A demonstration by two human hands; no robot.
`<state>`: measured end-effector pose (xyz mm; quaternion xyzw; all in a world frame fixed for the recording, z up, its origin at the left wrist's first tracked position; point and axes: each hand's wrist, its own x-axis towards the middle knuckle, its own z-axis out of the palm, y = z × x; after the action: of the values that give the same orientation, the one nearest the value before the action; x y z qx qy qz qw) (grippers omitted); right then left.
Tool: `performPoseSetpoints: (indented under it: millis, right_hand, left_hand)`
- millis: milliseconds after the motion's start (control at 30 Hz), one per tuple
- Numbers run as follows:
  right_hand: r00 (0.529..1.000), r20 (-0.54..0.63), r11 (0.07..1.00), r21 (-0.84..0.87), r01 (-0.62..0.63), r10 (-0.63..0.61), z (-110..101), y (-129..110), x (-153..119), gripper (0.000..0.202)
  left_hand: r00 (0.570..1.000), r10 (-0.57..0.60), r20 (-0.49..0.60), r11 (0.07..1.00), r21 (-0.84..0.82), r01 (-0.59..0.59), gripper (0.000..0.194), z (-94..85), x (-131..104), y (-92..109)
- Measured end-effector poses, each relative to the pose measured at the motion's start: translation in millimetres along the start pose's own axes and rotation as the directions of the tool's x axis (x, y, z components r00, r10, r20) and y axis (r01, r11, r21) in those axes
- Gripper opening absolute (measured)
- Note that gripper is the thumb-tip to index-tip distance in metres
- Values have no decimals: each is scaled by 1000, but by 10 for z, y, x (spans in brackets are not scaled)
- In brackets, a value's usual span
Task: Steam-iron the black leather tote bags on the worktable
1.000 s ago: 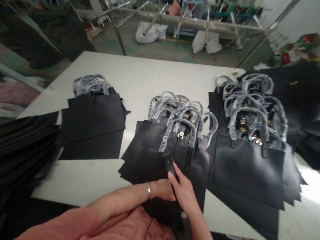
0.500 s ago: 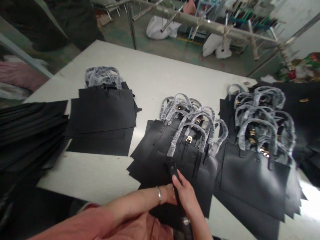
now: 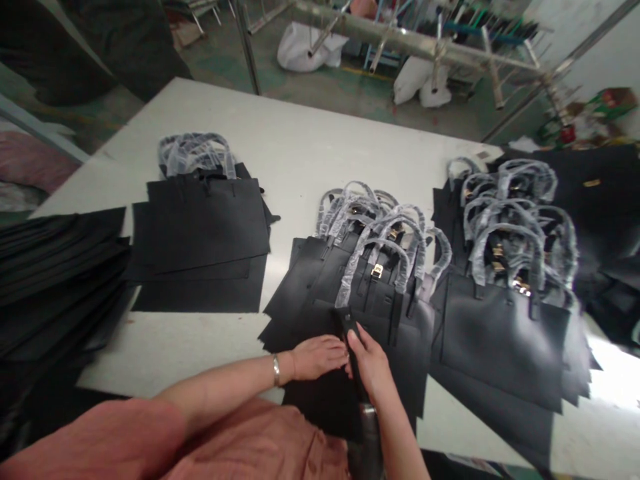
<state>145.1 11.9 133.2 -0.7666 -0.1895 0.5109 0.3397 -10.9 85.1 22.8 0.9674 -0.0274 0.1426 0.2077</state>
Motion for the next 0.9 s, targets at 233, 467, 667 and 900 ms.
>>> performPoseSetpoints:
  millis: [233, 467, 667, 900]
  right_hand:
    - [990, -136, 997, 80, -21, 32, -116, 146, -257, 80]
    - [999, -29, 999, -13, -35, 34, 46, 80, -209, 76]
    - [999, 34, 989, -140, 39, -35, 142, 20, -167, 74]
    - [980, 132, 907, -376, 191, -152, 572, -216, 170, 63]
  left_hand:
    - [996, -56, -74, 998, 7, 56, 22, 157, 49, 70]
    - [999, -41, 24, 999, -31, 42, 17, 84, 86, 123]
    - [997, -46, 57, 997, -65, 49, 13, 160, 92, 135]
    - [989, -84, 123, 992, -81, 94, 8, 343, 52, 125]
